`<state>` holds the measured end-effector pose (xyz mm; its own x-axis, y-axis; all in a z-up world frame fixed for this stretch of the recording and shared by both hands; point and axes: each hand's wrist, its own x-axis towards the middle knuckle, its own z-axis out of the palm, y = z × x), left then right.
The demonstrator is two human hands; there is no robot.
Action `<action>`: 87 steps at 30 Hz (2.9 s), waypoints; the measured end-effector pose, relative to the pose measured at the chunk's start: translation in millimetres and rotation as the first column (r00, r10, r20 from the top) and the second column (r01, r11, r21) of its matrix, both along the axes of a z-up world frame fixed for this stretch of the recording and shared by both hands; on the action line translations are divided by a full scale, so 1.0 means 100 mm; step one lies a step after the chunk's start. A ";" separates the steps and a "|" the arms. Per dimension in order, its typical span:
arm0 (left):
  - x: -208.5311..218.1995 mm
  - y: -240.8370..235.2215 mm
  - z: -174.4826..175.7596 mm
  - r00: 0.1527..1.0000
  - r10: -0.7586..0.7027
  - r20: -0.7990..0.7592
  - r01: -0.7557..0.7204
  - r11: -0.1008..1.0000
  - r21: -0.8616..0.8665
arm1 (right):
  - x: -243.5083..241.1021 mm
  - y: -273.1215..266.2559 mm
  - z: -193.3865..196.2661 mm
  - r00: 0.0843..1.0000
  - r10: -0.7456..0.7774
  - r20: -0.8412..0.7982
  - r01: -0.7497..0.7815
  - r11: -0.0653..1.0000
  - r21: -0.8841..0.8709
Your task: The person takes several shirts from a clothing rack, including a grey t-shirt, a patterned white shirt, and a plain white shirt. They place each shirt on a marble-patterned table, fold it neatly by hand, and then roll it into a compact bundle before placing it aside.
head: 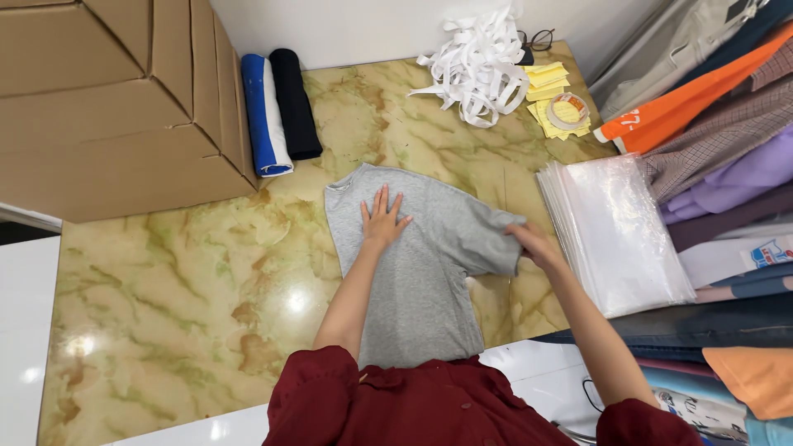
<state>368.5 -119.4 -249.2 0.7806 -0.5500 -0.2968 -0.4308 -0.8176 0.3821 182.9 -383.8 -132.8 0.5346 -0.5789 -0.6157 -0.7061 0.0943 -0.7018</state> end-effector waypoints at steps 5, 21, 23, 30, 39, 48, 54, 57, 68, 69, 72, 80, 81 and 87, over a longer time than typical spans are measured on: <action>0.06 0.08 -0.28 0.957 0.291 0.001 -0.266 0.876 -0.403 | 0.49 0.51 -0.30 0.942 0.324 0.081 -0.298 0.925 -0.236; -0.28 0.72 -0.47 0.635 0.400 -0.661 -0.740 0.559 -0.373 | 0.58 1.18 -0.68 0.415 0.857 -0.306 -0.825 0.212 -0.524; -0.12 0.75 -0.47 0.693 0.442 -0.569 -0.668 0.691 -0.276 | 0.78 1.00 -0.84 0.541 0.841 -0.011 -0.652 0.411 -0.637; 0.13 0.77 0.63 0.805 0.453 -0.382 -0.580 0.735 -0.350 | 1.56 0.16 -1.66 0.938 0.308 0.157 -0.215 0.874 -0.435; 0.23 0.57 0.56 0.749 0.657 -0.087 -0.656 0.715 -0.240 | 1.91 -0.27 -2.29 0.937 0.324 0.131 -0.272 0.911 -0.310; 0.94 0.72 0.29 0.783 0.562 -0.268 -0.617 0.755 -0.221 | 1.82 -0.05 -1.65 0.919 0.236 0.316 -0.263 0.964 0.044; 1.25 0.76 -0.36 0.643 0.383 -0.664 -0.766 0.326 -0.554 | 1.65 0.23 -1.02 0.886 0.153 0.438 -0.234 0.963 0.136; 0.85 0.95 -0.03 0.672 0.299 -0.677 -0.740 0.267 -0.617 | 1.30 0.48 -0.57 0.848 0.094 0.521 -0.205 0.966 0.159; 0.07 1.62 0.23 0.869 0.224 -0.442 -0.438 0.764 -0.474 | 0.73 0.30 -0.47 0.858 0.458 0.233 -0.488 0.868 0.094; 0.19 1.60 0.02 0.919 0.279 -0.278 -0.371 0.850 -0.374 | 0.77 0.27 -0.51 0.858 0.479 0.183 -0.490 0.872 0.014; 0.46 1.42 -0.06 0.939 0.343 -0.039 -0.335 0.878 -0.343 | 1.04 -0.05 -1.08 0.745 0.645 0.168 -0.524 0.722 -0.451; 0.75 0.42 -0.52 0.998 -0.061 -0.028 0.061 0.998 0.019 | 1.77 0.44 -1.13 0.279 0.950 -0.143 -0.826 0.161 -0.540; 0.80 0.35 -0.65 0.996 -0.086 -0.002 0.086 0.991 0.105 | 1.84 0.49 -1.23 0.248 0.938 -0.243 -0.834 0.079 -0.546; 0.29 0.54 -0.15 0.990 -0.112 0.084 0.108 0.993 0.044 | 1.54 0.65 -1.24 0.374 0.866 -0.332 -0.801 0.121 -0.586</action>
